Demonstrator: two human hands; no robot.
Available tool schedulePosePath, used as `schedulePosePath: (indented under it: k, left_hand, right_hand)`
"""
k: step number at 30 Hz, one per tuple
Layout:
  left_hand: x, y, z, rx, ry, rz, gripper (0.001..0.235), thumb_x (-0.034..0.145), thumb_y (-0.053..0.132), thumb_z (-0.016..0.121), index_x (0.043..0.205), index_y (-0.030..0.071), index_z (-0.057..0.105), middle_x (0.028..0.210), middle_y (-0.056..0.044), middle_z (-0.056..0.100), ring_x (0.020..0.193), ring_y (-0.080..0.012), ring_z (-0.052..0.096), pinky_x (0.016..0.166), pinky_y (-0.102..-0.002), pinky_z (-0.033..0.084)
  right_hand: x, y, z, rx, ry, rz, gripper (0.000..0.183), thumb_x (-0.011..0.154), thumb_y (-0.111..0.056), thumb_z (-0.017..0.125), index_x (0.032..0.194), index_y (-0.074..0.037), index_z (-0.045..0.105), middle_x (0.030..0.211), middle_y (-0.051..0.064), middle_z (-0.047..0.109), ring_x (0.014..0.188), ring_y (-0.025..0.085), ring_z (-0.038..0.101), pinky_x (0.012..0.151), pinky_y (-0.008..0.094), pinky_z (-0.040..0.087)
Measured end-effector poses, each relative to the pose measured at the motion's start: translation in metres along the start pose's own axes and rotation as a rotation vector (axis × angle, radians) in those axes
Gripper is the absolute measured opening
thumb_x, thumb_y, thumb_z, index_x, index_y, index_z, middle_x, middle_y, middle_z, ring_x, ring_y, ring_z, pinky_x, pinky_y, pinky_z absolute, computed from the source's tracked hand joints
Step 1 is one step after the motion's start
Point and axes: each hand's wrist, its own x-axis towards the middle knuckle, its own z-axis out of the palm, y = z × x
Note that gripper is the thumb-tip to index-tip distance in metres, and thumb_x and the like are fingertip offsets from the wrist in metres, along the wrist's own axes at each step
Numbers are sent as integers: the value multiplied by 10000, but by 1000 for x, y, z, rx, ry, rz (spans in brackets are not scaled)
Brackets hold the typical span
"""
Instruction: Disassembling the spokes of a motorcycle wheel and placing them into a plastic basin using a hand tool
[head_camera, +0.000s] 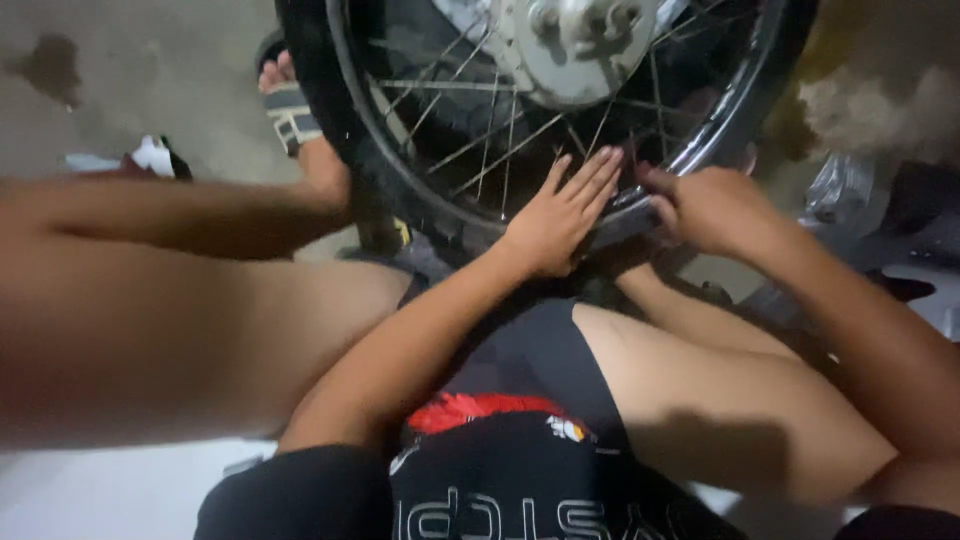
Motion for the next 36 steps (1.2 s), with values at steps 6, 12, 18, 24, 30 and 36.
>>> schedulePosePath:
  k: [6, 12, 18, 24, 30, 36]
  left_hand:
    - [-6, 0, -2, -24, 63, -10, 1233, 792, 571, 828, 1624, -49, 161, 1711, -221, 104, 1601, -330, 53, 1265, -560, 170]
    - [-2, -3, 2, -9, 57, -5, 1291, 741, 597, 841, 1626, -43, 152, 1708, -220, 91, 1598, -329, 38, 1267, -568, 166]
    - [2, -6, 3, -10, 33, 0, 1187, 806, 563, 773, 1627, -47, 171, 1714, -218, 91, 1598, -338, 23, 1261, -591, 138]
    - [3, -6, -1, 35, 35, 1, 1308, 692, 619, 826, 1623, -36, 182, 1707, -222, 105, 1596, -337, 31, 1256, -585, 160]
    - [7, -4, 13, 25, 47, -3, 1252, 745, 573, 811, 1623, -40, 163, 1711, -211, 91, 1598, -331, 23, 1268, -582, 143]
    - [5, -3, -5, 61, 31, -13, 1283, 717, 586, 825, 1621, -39, 163, 1705, -219, 101, 1595, -335, 36, 1253, -580, 175]
  right_hand:
    - [5, -12, -8, -48, -59, -12, 453, 973, -316, 525, 1392, -198, 652, 1043, 317, 773, 1019, 511, 740, 832, 621, 576]
    - [12, -26, -18, -150, -72, 55, 380, 959, -347, 551, 1154, -128, 793, 969, 260, 789, 951, 452, 768, 760, 566, 595]
    - [23, -18, -12, -172, -69, 19, 406, 944, -376, 552, 1225, -170, 760, 1024, 219, 797, 998, 437, 765, 768, 573, 605]
    - [29, -6, 11, -217, -31, -4, 493, 971, -312, 507, 1438, -195, 614, 977, 240, 791, 972, 441, 769, 757, 576, 603]
    - [28, -8, 7, -386, -99, -17, 801, 749, -446, 815, 1489, -255, 574, 988, 175, 821, 963, 393, 795, 722, 646, 579]
    - [13, -26, -23, -345, -41, 0, 309, 996, -288, 565, 1194, -168, 769, 874, 151, 815, 916, 355, 801, 717, 562, 605]
